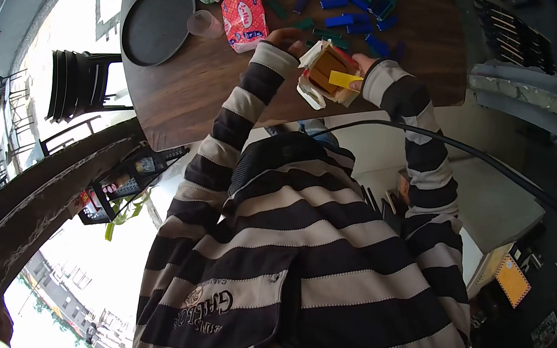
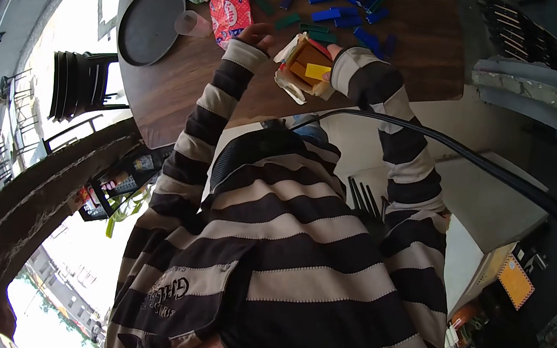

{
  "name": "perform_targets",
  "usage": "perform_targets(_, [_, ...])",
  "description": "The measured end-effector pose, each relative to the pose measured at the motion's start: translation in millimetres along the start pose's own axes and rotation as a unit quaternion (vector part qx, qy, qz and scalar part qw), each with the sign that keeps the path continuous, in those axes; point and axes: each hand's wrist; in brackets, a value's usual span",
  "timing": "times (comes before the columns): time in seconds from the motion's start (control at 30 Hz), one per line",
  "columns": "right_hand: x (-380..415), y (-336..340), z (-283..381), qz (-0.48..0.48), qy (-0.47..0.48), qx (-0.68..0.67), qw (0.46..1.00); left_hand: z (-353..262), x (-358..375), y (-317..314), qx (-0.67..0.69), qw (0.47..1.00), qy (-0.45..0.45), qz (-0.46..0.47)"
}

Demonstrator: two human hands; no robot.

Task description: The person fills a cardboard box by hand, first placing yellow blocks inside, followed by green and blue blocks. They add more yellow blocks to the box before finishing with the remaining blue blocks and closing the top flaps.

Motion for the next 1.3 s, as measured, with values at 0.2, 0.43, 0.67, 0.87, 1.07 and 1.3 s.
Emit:
perform_targets(0.2, [-44.2, -30.9, 20.4, -0.03, 0.04, 0.089, 0.995, 161.7, -9.8, 16.7, -0.452, 0.888, 0.01, 0.088])
perform_targets(0.43, [-114.5, -95.1, -1.6, -0.043, 0.104, 0.174, 0.978, 101.0, 13.0, -45.2, -0.038, 0.948, 0.163, 0.272])
perform_targets(0.67, [-157.5, -132.2, -30.7, 0.082, 0.088, 0.291, 0.949, 164.7, -48.0, -99.3, 0.604, 0.694, 0.38, 0.095])
perform_targets(0.87, [-126.4, -105.0, -5.7, 0.116, 0.09, 0.317, 0.937, 235.7, -70.8, -111.5, 0.721, 0.602, 0.182, 0.29])
perform_targets(1.07, [-148.5, -119.2, -12.6, 0.132, 0.077, 0.272, 0.95, 258.3, -78.8, -122.5, 0.686, 0.642, 0.249, 0.235])
perform_targets(1.3, [-125.1, -78.1, 10.2, 0.153, 0.165, 0.269, 0.936, 298.6, -81.4, -124.2, 0.711, 0.571, 0.282, 0.299])
Point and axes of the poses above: each hand's wrist, its own x-axis away from the middle knuckle, its own y-axis out of the back of the hand, z = x × y, and after that the axes turned 8 degrees about y, right-handed
